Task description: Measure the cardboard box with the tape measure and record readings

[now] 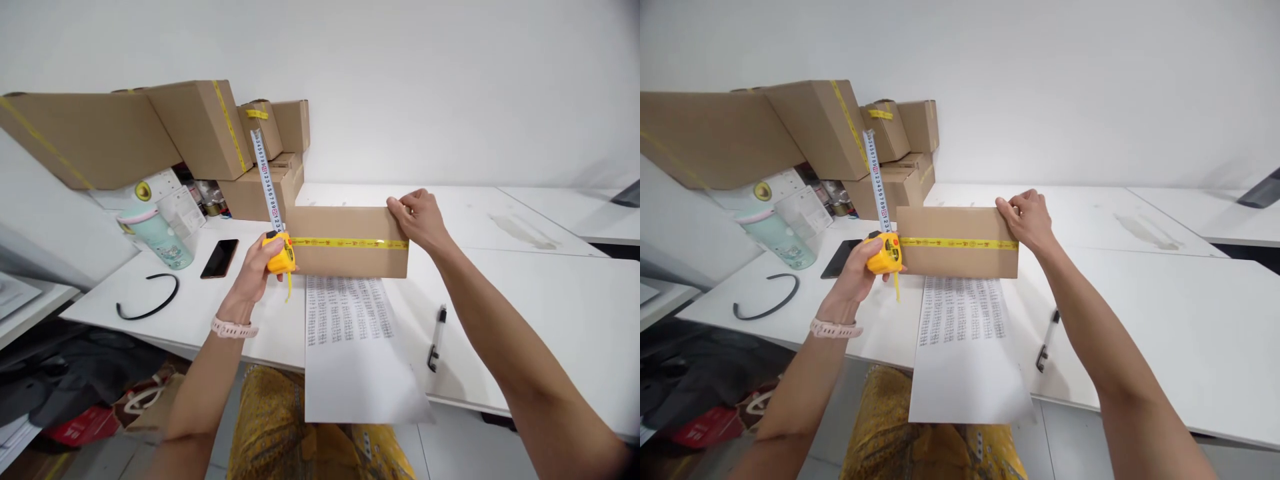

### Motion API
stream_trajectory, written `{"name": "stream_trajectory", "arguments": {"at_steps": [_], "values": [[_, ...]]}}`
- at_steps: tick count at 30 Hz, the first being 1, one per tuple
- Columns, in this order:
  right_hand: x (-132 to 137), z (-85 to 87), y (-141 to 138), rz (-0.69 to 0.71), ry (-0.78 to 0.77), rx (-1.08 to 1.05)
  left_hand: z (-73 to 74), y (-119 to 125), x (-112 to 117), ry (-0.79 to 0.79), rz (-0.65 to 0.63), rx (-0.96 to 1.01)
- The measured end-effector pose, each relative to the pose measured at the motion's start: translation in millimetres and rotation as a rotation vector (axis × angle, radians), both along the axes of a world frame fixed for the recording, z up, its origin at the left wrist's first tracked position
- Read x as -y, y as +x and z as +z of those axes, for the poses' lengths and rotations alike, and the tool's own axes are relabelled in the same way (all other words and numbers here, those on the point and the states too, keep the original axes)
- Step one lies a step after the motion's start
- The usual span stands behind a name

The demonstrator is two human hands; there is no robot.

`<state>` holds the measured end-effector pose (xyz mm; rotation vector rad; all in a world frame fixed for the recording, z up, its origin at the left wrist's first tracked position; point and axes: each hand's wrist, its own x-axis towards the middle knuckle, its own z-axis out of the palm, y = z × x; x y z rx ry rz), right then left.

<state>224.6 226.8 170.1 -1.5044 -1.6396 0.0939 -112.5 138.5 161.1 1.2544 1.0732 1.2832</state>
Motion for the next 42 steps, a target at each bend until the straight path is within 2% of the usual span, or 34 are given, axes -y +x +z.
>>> {"name": "stream_trajectory", "arguments": {"at_steps": [2,4,7,10,15,23,28,34,37,42], "values": [[-14.4,1.6,-2.7,0.065,0.084,0.055,-0.8,6.2,4.1,0.031,-0.002,-0.012],[-25.5,3.5,-7.6,0.108,0.073,0.104,-7.9,18.1,17.3,0.052,-0.044,-0.013],[-36.9,7.3,-17.0,0.061,0.008,0.17,-26.1,45.5,44.2,0.008,-0.222,0.044],[-43.7,8.8,-24.5,0.019,0.014,0.215,-45.5,75.7,62.7,-0.118,-0.417,0.155],[-45.9,4.7,-28.3,0.039,0.102,0.287,-66.0,102.9,64.8,-0.237,-0.495,0.183],[-46.9,2.8,-28.5,0.057,0.182,0.474,-75.8,99.6,67.7,-0.287,-0.508,0.195],[-50.5,0.2,-25.4,0.084,0.197,0.475,-78.0,100.9,70.2,-0.3,-0.524,0.181],[-49.3,-3.7,-24.2,0.092,0.222,0.448,-97.3,106.8,65.5,-0.253,-0.476,0.083],[-48.6,-4.4,-24.0,0.094,0.225,0.454,-104.9,104.6,62.3,-0.279,-0.496,0.052],[-49.0,-6.0,-22.4,0.092,0.236,0.463,-101.4,92.0,60.4,-0.327,-0.552,0.098]]}}
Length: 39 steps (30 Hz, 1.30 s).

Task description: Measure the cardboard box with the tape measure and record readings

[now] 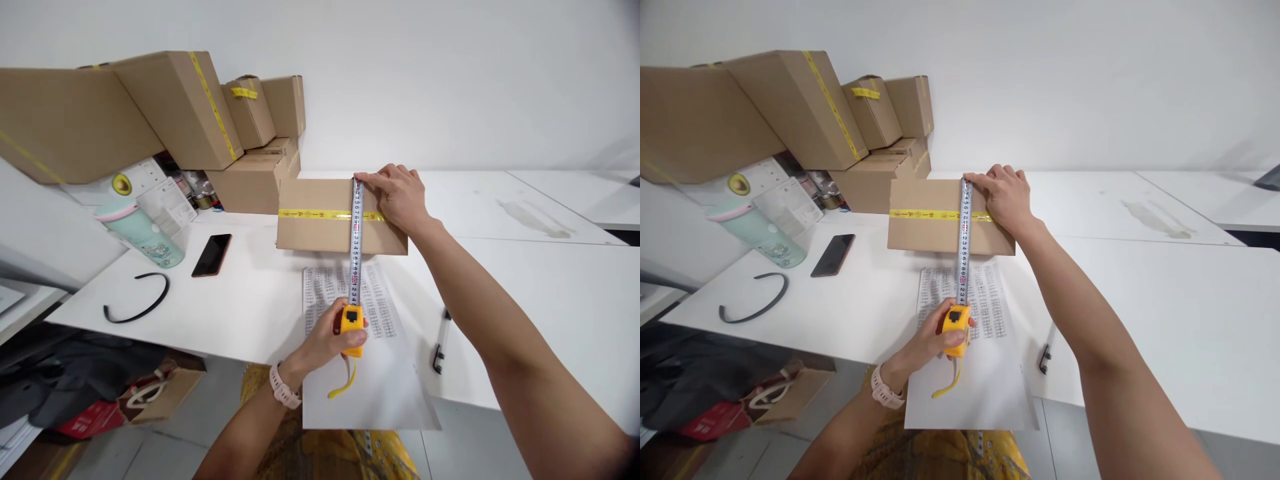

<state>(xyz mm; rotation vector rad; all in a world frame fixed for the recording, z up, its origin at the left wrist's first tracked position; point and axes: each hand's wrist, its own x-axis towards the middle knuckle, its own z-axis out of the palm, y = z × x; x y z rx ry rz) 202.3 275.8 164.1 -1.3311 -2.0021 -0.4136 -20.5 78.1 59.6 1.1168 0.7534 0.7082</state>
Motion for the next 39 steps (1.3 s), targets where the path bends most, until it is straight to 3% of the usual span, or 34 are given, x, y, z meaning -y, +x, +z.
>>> {"name": "stream_trajectory", "arguments": {"at_steps": [4,9,23,32,39], "values": [[1.5,-1.8,1.3,0.008,0.019,0.022,1.6,-13.9,-1.7,-0.016,-0.027,0.013],[5.5,-2.7,-0.2,0.01,0.029,0.012,-8.8,-24.1,-5.0,-0.012,-0.071,0.014],[11.7,-1.5,-2.7,-0.015,0.021,0.025,-20.0,-22.6,-4.9,-0.026,-0.064,0.033],[14.8,0.4,-4.9,-0.031,-0.026,-0.011,-11.8,-19.7,0.2,0.027,-0.051,0.016],[16.1,0.8,-4.9,-0.048,-0.047,0.018,-17.1,-20.1,0.2,0.051,-0.058,0.047]]}}
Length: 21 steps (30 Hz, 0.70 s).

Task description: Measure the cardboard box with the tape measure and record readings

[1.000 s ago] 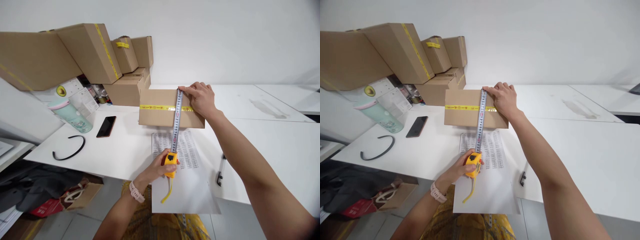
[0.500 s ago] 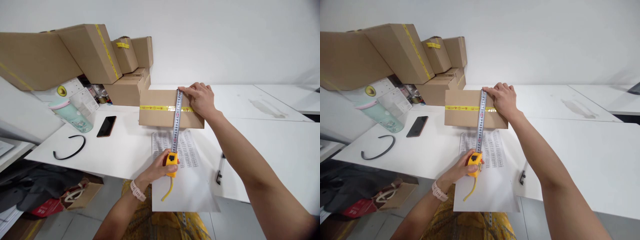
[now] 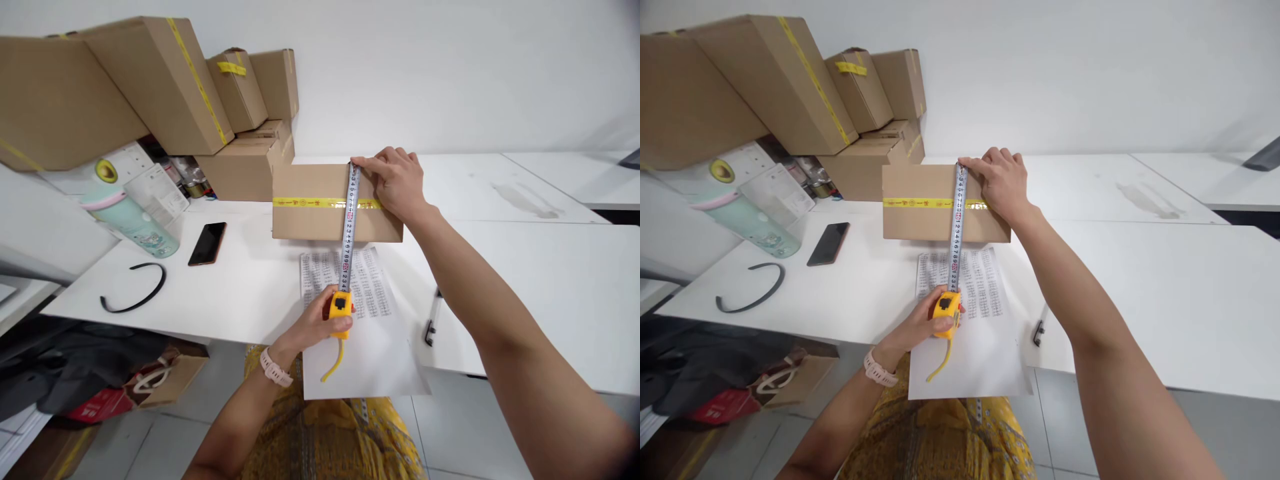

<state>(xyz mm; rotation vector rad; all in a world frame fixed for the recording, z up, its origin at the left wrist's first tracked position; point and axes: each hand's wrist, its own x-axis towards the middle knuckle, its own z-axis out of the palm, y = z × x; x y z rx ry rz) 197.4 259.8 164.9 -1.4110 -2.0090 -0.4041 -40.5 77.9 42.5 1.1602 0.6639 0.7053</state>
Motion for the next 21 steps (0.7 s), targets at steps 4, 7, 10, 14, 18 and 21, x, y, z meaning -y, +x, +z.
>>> {"name": "stream_trajectory", "arguments": {"at_steps": [4,7,10,14,18,21], "values": [[-1.6,-2.6,2.1,-0.006,0.02,0.023,0.8,0.1,0.5,0.002,0.01,-0.039],[-3.5,-4.9,4.0,-0.014,0.037,0.054,4.1,0.6,1.5,-0.024,0.019,-0.075],[-5.1,-6.4,4.5,-0.026,0.036,0.077,7.4,1.3,0.8,-0.039,0.013,-0.087],[-3.7,-4.7,2.0,-0.038,0.019,0.049,9.1,-1.4,1.0,-0.016,-0.011,-0.055],[13.0,0.6,-3.6,-0.079,-0.015,0.018,8.1,-17.8,17.7,-0.048,-0.023,0.026],[38.6,-3.8,-9.5,-0.111,-0.028,0.039,9.2,-39.9,44.1,-0.077,-0.025,0.1]]}}
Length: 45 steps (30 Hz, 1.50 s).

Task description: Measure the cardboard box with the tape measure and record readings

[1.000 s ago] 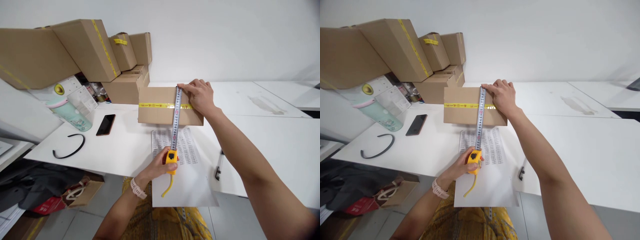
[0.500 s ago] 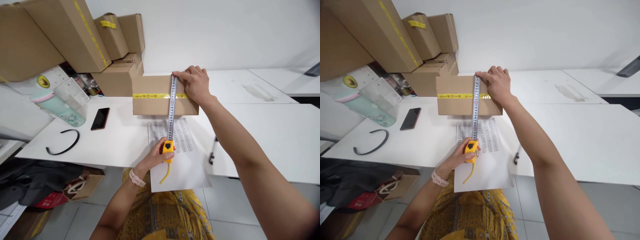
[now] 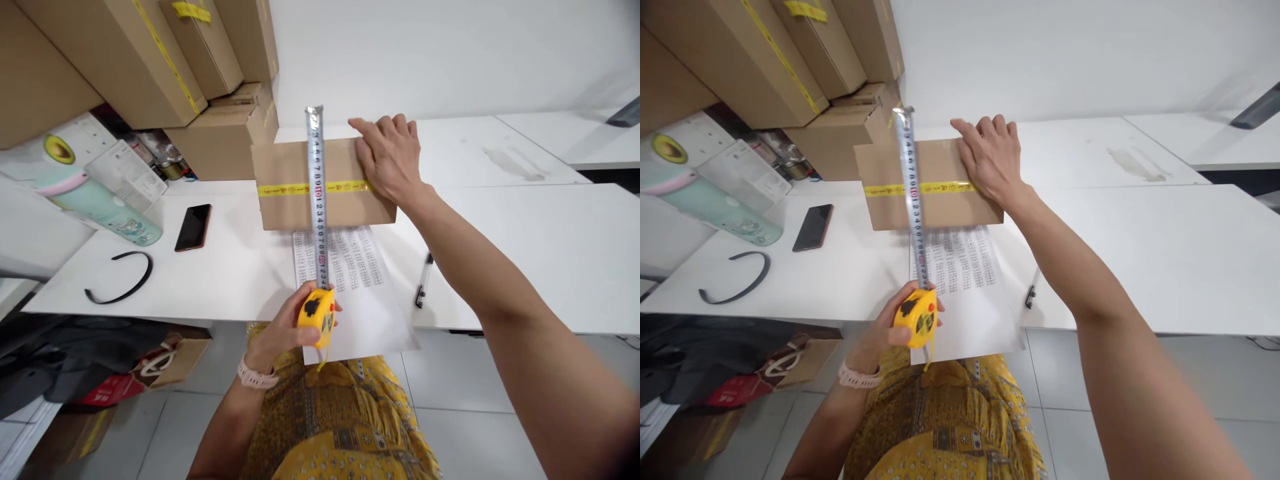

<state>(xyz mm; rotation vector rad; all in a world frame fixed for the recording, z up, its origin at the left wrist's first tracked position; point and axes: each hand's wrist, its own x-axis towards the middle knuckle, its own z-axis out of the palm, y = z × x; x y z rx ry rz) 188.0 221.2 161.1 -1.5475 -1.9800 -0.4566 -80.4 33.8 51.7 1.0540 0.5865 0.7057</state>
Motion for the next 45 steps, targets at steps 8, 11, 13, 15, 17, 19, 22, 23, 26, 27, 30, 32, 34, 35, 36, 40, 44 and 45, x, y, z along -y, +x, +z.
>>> {"name": "stream_trajectory", "arguments": {"at_steps": [8,11,13,15,17,19,22,23,26,27,30,32,34,35,36,40,44,45], "values": [[68.1,-58.3,-1.2,0.069,-0.086,-0.071,5.6,-36.0,56.4,-0.002,-0.057,-0.263],[89.9,-53.4,9.3,0.136,-0.042,-0.444,5.3,-33.8,61.9,0.103,-0.148,-0.439],[107.3,-41.5,18.1,0.216,-0.076,-0.713,3.8,-30.5,63.7,0.192,-0.199,-0.534],[126.1,-31.3,27.3,0.259,-0.159,-0.834,1.5,-27.1,65.4,0.289,-0.235,-0.612],[144.3,-27.9,36.0,0.242,-0.233,-0.859,-0.4,-24.1,67.3,0.368,-0.266,-0.663],[161.1,-32.4,42.3,0.198,-0.267,-0.891,-0.4,-21.7,69.5,0.393,-0.278,-0.703],[185.7,-47.4,39.3,0.159,-0.295,-0.94,4.5,-18.5,72.1,0.312,-0.199,-0.738],[194.1,-53.0,33.5,0.18,-0.327,-0.936,7.0,-17.5,72.6,0.271,-0.15,-0.73],[217.4,-68.8,5.7,0.393,-0.439,-0.831,15.7,-14.3,72.5,0.193,0.004,-0.65],[223.0,-73.8,-4.1,0.484,-0.441,-0.756,18.6,-13.5,72.0,0.197,0.04,-0.626],[228.8,-89.7,-19.5,0.569,-0.35,-0.543,26.5,-13.7,68.6,0.296,0.115,-0.618],[222.6,-102.8,-12.2,0.375,-0.237,-0.512,33.0,-16.9,61.6,0.433,0.179,-0.654],[210.6,-118.5,7.1,0.059,-0.087,-0.535,43.5,-21.4,46.5,0.644,0.284,-0.682],[203.6,-127.2,19.2,-0.092,-0.011,-0.536,51.0,-23.3,35.0,0.776,0.356,-0.689],[196.7,-136.0,31.6,-0.202,0.031,-0.525,60.1,-24.6,20.6,0.912,0.434,-0.698],[177.6,-165.7,68.4,-0.293,-0.13,-0.486,104.9,-19.0,-58.3,1.336,0.73,-0.786],[175.1,-175.3,76.5,-0.259,-0.27,-0.542,131.0,-0.6,-138.2,1.416,0.734,-0.999],[175.7,-174.9,76.1,-0.263,-0.276,-0.568,131.2,4.0,-153.6,1.404,0.704,-1.046]]}}
